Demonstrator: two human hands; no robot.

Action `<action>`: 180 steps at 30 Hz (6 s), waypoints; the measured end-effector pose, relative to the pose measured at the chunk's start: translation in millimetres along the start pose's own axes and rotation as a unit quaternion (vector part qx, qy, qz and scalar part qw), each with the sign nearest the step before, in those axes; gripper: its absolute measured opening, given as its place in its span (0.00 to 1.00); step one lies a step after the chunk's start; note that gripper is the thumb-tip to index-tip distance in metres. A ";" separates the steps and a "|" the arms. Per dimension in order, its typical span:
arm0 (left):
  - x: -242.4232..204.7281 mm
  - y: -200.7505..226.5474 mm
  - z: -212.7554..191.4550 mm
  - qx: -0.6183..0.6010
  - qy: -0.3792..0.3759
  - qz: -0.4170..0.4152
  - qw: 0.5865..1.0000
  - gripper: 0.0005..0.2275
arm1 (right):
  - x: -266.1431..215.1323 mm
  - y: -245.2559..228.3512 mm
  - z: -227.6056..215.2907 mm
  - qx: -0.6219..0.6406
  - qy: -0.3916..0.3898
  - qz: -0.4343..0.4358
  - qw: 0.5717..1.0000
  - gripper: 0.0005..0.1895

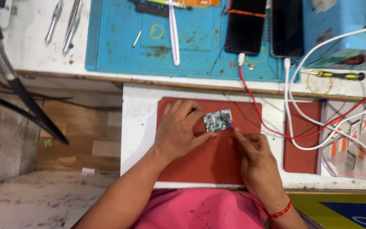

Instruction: The person uses a purple brush to scrub a small green circuit board placed on a red mat. They hold the board steady with their left hand while repeatedly scrubbing the surface with the brush.

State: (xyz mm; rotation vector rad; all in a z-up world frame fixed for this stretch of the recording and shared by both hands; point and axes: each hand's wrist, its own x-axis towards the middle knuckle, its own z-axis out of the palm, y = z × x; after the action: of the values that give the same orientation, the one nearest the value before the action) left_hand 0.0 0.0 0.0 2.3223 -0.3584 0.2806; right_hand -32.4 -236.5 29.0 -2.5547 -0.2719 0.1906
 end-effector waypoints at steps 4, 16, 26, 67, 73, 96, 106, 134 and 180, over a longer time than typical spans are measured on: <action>0.3 2.1 -2.0 0.001 -0.003 -0.007 1.000 0.21 | -6.9 -6.8 -2.4 0.018 -0.033 -0.010 0.999 0.36; 2.8 1.0 -1.1 0.009 0.014 0.015 1.000 0.21 | 9.6 -6.0 -5.0 -0.026 -0.012 -0.045 0.999 0.31; 0.2 0.9 -1.3 0.014 0.009 0.000 1.000 0.21 | 0.6 -8.4 -3.7 -0.007 -0.052 -0.062 0.997 0.35; 5.9 4.6 -2.0 0.020 -0.006 -0.007 1.000 0.21 | 5.9 -5.0 -9.9 -0.033 -0.054 -0.075 0.995 0.32; 3.8 5.9 -2.7 0.027 -0.003 -0.005 1.000 0.22 | 7.5 -6.6 -8.7 -0.015 -0.094 -0.049 0.994 0.36; 3.1 4.3 1.0 0.031 0.000 -0.014 0.999 0.22 | 13.3 1.2 -4.3 -0.004 0.001 -0.030 1.000 0.27; -1.0 3.3 0.4 0.025 0.008 -0.005 1.000 0.22 | 0.4 -3.8 -10.6 -0.026 -0.078 -0.034 0.996 0.32; 4.0 6.8 -4.2 0.045 -0.003 0.008 0.999 0.21 | 3.8 -1.5 -5.2 -0.008 0.007 -0.009 1.000 0.28; 4.6 4.6 -3.5 0.011 0.007 0.016 1.000 0.21 | 6.1 -0.2 -7.9 0.013 -0.049 -0.026 0.998 0.34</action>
State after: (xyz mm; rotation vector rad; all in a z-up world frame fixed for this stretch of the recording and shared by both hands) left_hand 2.5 -1.3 6.8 2.3371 -0.3867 0.3173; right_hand -25.0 -239.0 35.2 -2.5121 -0.3714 0.2992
